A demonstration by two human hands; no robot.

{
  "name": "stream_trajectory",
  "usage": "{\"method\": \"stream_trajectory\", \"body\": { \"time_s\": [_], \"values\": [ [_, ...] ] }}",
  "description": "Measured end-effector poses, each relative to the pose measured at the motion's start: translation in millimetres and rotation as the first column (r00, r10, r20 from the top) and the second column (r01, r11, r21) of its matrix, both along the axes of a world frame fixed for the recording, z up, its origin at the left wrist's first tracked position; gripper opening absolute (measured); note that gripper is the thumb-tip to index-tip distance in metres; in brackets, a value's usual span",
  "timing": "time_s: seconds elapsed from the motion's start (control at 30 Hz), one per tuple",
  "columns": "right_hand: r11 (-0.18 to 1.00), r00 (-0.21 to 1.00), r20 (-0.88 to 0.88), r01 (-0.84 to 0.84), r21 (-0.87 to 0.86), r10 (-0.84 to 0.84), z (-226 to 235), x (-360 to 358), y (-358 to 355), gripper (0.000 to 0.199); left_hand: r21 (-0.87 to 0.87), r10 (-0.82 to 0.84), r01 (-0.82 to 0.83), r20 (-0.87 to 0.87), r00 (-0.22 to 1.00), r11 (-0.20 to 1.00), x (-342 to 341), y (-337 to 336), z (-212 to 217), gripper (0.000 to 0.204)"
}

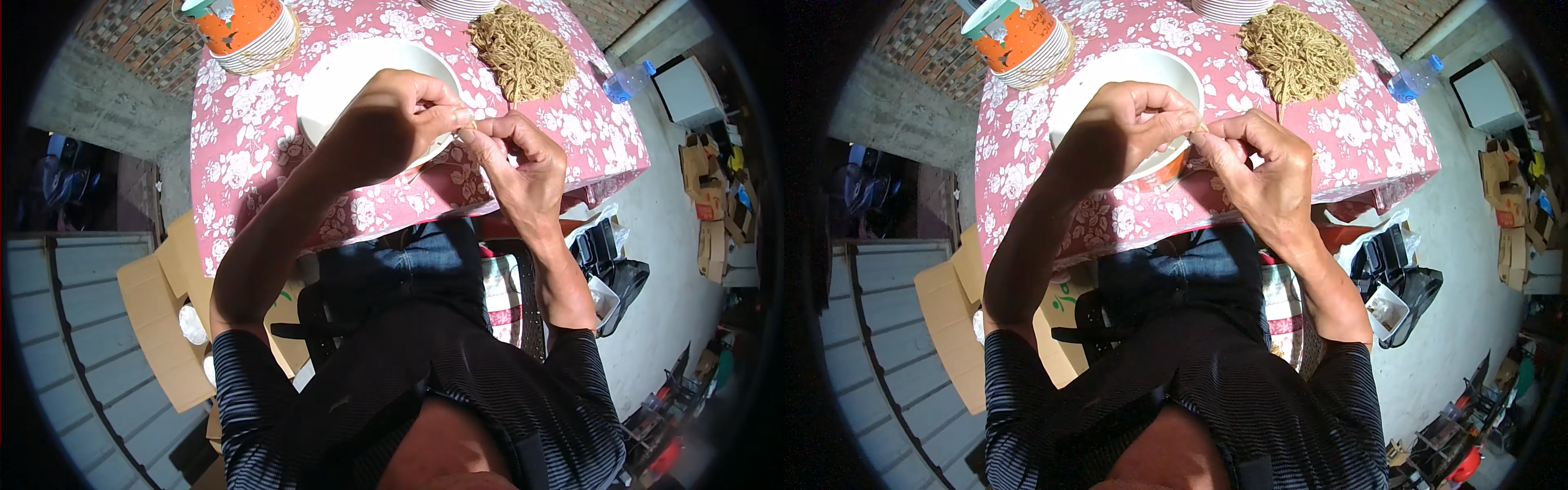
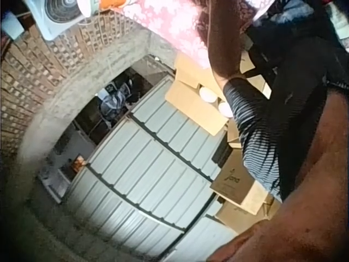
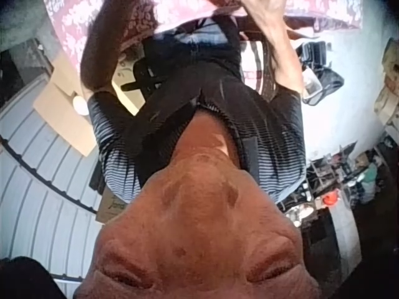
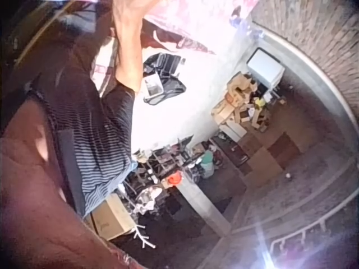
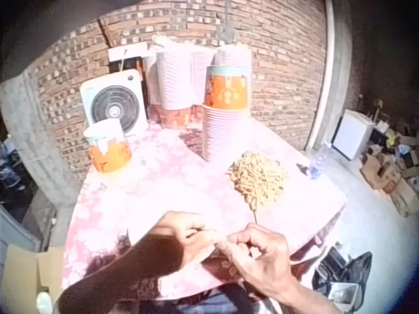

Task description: Assembling and preparing paper cups for packaging by manually attaching strings/wires.

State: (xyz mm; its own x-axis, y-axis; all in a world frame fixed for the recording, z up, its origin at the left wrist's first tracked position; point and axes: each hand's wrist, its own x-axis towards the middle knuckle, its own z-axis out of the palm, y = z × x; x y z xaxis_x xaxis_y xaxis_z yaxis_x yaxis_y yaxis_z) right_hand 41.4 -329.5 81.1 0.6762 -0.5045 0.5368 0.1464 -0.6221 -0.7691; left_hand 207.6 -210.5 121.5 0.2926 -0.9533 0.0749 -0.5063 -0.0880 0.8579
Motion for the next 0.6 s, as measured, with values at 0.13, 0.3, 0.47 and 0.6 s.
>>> {"method": "stream_trajectory", "body": {
  "time_s": [0.13, 0.3, 0.47, 0.6],
  "values": [
    [0.981, 1.0, 0.005, 0.021, 0.193, -0.022, -2.4, -1.6, 6.1, 0.01, 0.09, 0.01, -0.007, -0.029, 1.0, 0.996, -2.6, -3.0, 8.6, 0.029],
    [0.888, 0.999, 0.033, 0.013, 0.459, -0.031, -7.9, -1.5, 4.9, 0.009, -0.08, -0.02, -0.014, -0.401, 0.916, 0.997, -8.1, -3.3, -1.6, 0.023],
    [0.875, 0.998, -0.044, -0.011, 0.484, 0.037, -3.5, -6.1, 6.3, 0.01, -0.012, 0.02, -0.024, -0.247, 0.969, 1.0, -2.6, -4.4, 2.1, 0.026],
    [0.87, 0.999, -0.032, -0.018, 0.493, 0.039, -4.6, -3.4, 9.8, 0.01, -0.005, -0.011, 0.01, -0.263, 0.965, 1.0, 0.1, -5.0, -2.3, 0.025]
  ]
}}
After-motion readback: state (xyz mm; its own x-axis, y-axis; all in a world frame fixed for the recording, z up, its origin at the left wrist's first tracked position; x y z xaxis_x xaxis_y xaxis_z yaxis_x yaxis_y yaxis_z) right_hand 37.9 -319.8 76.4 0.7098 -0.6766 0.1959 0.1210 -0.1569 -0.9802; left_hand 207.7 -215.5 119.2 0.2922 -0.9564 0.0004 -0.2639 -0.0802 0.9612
